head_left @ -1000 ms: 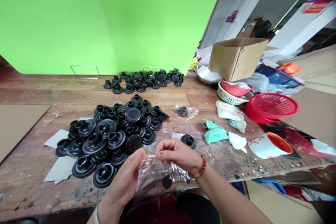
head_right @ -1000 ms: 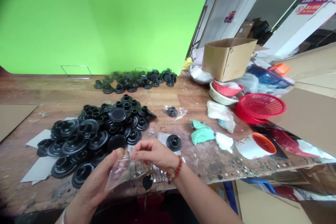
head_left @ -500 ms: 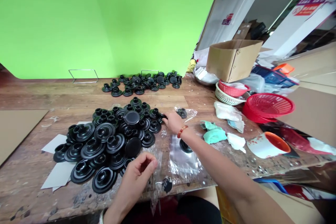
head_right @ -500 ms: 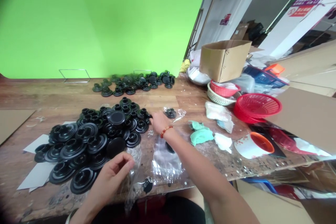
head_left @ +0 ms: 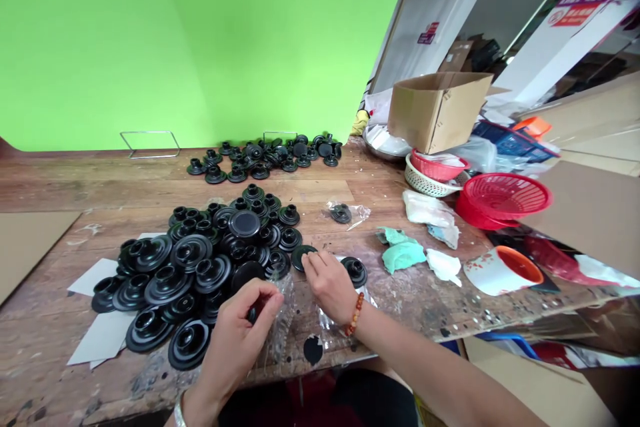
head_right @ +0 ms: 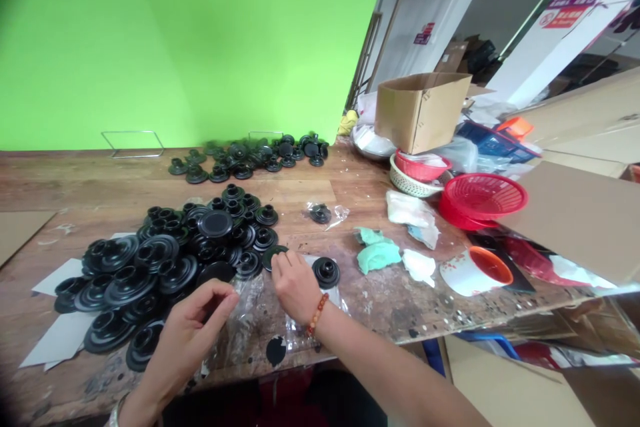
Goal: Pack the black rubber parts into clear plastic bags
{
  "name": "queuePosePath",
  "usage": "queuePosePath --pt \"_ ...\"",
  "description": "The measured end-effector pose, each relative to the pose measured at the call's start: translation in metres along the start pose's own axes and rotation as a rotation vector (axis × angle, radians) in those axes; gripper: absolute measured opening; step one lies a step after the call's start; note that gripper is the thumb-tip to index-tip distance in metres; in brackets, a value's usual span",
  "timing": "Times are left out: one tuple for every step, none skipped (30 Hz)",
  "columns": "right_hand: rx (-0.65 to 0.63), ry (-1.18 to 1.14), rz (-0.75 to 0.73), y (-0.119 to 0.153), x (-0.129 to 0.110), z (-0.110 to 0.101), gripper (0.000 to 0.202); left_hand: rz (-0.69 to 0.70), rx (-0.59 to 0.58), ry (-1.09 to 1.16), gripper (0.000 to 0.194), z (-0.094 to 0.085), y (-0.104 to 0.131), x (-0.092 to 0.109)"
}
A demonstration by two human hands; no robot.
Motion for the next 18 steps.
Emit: queuePosePath --pt "0.012 0.003 0.004 0.000 0.001 -0.001 0.030 0.011 0.002 -0.013 0.015 -0.001 0.000 0.001" --pt "0.029 -0.001 0.013 0.000 0.002 -0.002 0.031 0.024 0.010 -0.027 0.015 -0.002 0.001 0.002" --pt "0.050 -0.025 0.028 0.000 0.003 -0.003 0.032 0.038 0.022 -0.041 0.014 -0.003 0.001 0.004" --pt "0.069 -0.068 0.044 0.001 0.003 -0.003 0.033 0.050 0.033 -0.052 0.013 -0.005 0.001 0.005" --pt "0.082 -0.121 0.060 0.002 0.004 -0.002 0.033 0.061 0.038 -0.057 0.013 -0.007 0.001 0.006" --pt "0.089 -0.175 0.076 0.003 0.006 -0.002 0.032 0.071 0.038 -0.055 0.012 -0.009 0.001 0.007" --pt "0.090 -0.210 0.089 0.002 0.008 -0.004 0.029 0.081 0.024 -0.053 0.011 -0.010 0.001 0.009" --pt "0.095 -0.245 0.112 0.002 0.012 -0.007 0.025 0.095 -0.005 -0.055 0.011 -0.010 0.000 0.011" --pt "0.116 -0.307 0.162 0.001 0.018 -0.014 0.022 0.114 -0.047 -0.065 0.012 -0.009 0.000 0.013" --pt "0.154 -0.418 0.237 0.000 0.026 -0.023 0.020 0.136 -0.105 -0.083 0.012 -0.006 -0.001 0.016" --pt "0.207 -0.598 0.331 0.000 0.035 -0.034 0.018 0.158 -0.172 -0.106 0.013 -0.002 0.000 0.018" --pt "0.267 -0.836 0.433 0.000 0.042 -0.043 0.018 0.175 -0.245 -0.125 0.014 0.003 0.000 0.019" --pt "0.311 -1.105 0.512 0.000 0.046 -0.050 0.019 0.188 -0.320 -0.136 0.014 0.009 0.002 0.019" --pt "0.332 -1.359 0.560 -0.002 0.045 -0.055 0.024 0.197 -0.386 -0.135 0.015 0.016 0.003 0.018" --pt "0.314 -1.561 0.576 -0.003 0.042 -0.058 0.031 0.200 -0.431 -0.120 0.014 0.022 0.003 0.015" --pt "0.266 -1.713 0.576 -0.004 0.037 -0.057 0.038 0.207 -0.449 -0.094 0.012 0.026 0.003 0.011" --pt "0.225 -1.810 0.586 -0.004 0.034 -0.054 0.042 0.215 -0.431 -0.055 0.008 0.028 0.001 0.007" --pt "0.203 -1.870 0.609 -0.002 0.032 -0.048 0.046 0.201 -0.325 0.001 0.008 0.026 -0.004 0.001"
Point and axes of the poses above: each hand's wrist, its own y-axis away from the middle knuckle, its own z-axis out of the palm, x = y × z, the point moved 5 cm from there along -y, towards the middle knuckle, and after that the axes turned 10 degrees about -z, right-handed, at the moved point
